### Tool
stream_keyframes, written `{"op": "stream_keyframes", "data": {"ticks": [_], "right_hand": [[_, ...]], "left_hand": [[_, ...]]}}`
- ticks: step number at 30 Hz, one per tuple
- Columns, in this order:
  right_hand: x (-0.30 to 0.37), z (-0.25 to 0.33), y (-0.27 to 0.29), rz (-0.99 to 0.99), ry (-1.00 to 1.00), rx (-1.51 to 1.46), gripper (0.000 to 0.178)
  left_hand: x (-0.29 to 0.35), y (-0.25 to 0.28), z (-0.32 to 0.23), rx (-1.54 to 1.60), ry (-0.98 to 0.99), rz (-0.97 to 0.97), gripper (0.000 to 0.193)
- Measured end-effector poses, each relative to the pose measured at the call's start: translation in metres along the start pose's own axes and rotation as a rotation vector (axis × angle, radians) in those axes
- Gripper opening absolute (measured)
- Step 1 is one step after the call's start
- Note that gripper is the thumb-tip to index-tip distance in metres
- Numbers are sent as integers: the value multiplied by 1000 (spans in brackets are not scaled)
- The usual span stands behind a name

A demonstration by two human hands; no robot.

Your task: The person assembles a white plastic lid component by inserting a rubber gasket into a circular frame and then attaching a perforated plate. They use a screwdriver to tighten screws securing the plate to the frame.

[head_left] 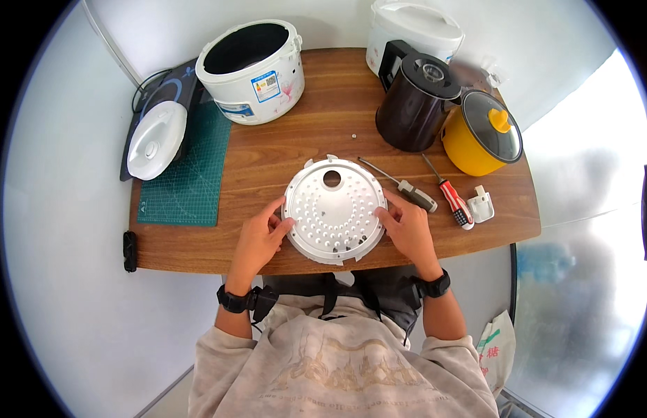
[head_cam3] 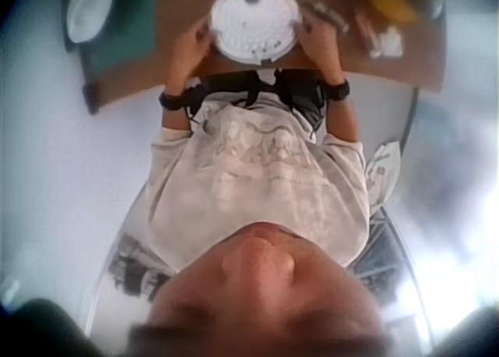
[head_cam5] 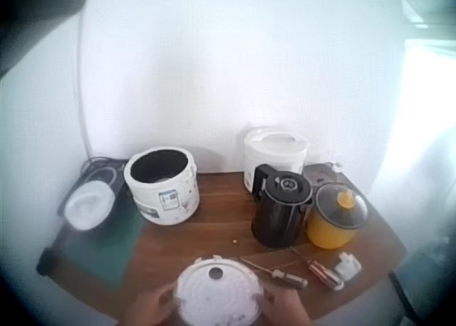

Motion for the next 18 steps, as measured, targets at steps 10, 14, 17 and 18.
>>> {"op": "stream_keyframes", "data": {"ticks": [10,14,17,18], "right_hand": [[1,0,-6,31,-18,-22,52],[-1,-3,-9,89,-2,-2,54],[-2,1,-5,69,60,85,51],[-2,2,-4,77,58,92,50]], "left_hand": [[0,-2,4,3,-84,-28,50],[1,-1,-2,-36,-97,-37,53],[0,-1,-5,-58,-125,-47,57],[-1,-2,-2,-70,-135,-38,58]]}}
Point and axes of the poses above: each hand's wrist, its own x-axis away from the middle knuckle, its own y-axis out of the back of the hand, z = x × y, the point moved 7 cm from there along -x, towards the middle knuckle, and after that the axes turned 2 degrees about x, right-handed, at the moved point
